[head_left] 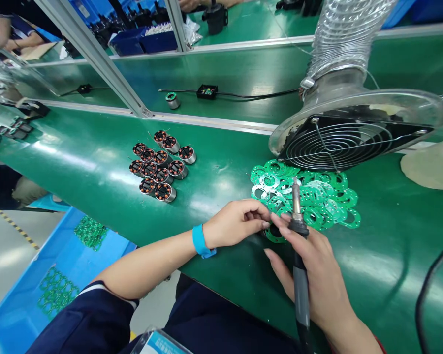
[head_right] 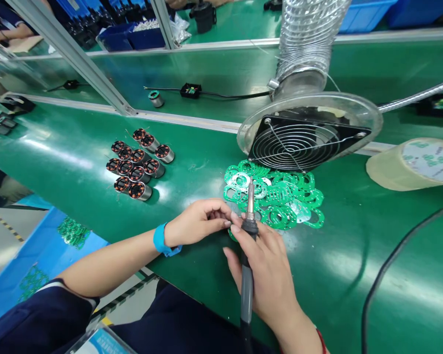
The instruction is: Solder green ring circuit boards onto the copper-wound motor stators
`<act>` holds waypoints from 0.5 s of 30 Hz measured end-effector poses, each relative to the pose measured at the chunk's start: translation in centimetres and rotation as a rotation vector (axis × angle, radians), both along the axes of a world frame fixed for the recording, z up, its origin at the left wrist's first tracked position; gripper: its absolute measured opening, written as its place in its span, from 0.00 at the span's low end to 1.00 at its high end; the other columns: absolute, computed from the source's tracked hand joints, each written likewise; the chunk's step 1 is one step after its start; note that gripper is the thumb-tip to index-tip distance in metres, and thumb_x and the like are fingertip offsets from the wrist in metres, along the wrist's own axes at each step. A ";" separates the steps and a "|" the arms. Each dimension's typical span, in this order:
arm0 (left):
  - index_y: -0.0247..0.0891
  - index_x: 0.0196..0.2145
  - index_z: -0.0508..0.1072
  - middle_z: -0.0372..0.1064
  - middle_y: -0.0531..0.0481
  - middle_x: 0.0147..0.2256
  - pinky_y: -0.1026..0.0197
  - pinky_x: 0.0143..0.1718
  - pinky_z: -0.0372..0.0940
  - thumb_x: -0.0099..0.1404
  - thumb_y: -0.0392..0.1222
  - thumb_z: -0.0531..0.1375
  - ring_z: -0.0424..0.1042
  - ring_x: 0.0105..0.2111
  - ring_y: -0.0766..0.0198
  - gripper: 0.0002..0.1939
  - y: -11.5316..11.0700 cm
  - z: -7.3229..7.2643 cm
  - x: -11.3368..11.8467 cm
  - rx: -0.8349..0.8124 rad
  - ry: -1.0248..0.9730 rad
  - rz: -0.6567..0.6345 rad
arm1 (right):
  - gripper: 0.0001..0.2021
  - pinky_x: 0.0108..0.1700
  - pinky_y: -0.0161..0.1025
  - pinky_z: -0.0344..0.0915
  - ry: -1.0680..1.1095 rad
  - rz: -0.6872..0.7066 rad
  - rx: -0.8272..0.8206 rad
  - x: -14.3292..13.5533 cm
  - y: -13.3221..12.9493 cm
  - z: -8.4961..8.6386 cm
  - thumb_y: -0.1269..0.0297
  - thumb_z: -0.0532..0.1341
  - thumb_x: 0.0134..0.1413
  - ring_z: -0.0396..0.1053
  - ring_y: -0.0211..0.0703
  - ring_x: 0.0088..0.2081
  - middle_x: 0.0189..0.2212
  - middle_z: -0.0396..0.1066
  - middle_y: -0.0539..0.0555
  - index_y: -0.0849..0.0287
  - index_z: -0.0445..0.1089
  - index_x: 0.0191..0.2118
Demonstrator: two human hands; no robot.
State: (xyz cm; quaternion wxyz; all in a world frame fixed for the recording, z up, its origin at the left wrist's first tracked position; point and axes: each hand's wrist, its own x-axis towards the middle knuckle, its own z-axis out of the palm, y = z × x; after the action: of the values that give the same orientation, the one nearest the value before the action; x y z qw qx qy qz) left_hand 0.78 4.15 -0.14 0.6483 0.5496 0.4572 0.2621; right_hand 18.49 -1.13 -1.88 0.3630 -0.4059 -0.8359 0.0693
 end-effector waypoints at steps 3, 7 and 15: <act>0.34 0.28 0.69 0.65 0.57 0.25 0.68 0.29 0.59 0.60 0.25 0.60 0.62 0.26 0.72 0.08 0.2 0.3 0.2 0.009 0.052 -0.011 | 0.23 0.50 0.48 0.66 -0.016 -0.010 0.010 0.0 -0.1 0.3 0.71 0.59 0.61 0.72 0.51 0.50 0.47 0.76 0.58 0.56 0.59 0.61; 0.34 0.27 0.68 0.63 0.58 0.23 0.68 0.29 0.58 0.61 0.26 0.60 0.62 0.25 0.72 0.08 0.4 0.5 0.2 -0.061 0.016 -0.017 | 0.17 0.46 0.47 0.67 -0.061 -0.063 0.018 0.2 -0.2 0.3 0.70 0.58 0.62 0.73 0.51 0.44 0.41 0.78 0.57 0.58 0.64 0.56; 0.34 0.25 0.68 0.62 0.57 0.23 0.66 0.30 0.58 0.60 0.29 0.59 0.60 0.25 0.72 0.07 -0.2 -0.2 -0.3 -0.120 -0.077 0.035 | 0.21 0.47 0.45 0.70 0.274 -0.123 -0.114 0.7 -1.1 0.1 0.71 0.58 0.62 0.76 0.46 0.39 0.36 0.79 0.53 0.58 0.64 0.60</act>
State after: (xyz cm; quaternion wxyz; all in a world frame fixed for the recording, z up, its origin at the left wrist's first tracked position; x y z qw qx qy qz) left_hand 0.48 3.90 -0.38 0.6924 0.4912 0.4563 0.2664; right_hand 19.16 -2.22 -1.76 0.4533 -0.4630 -0.7470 0.1491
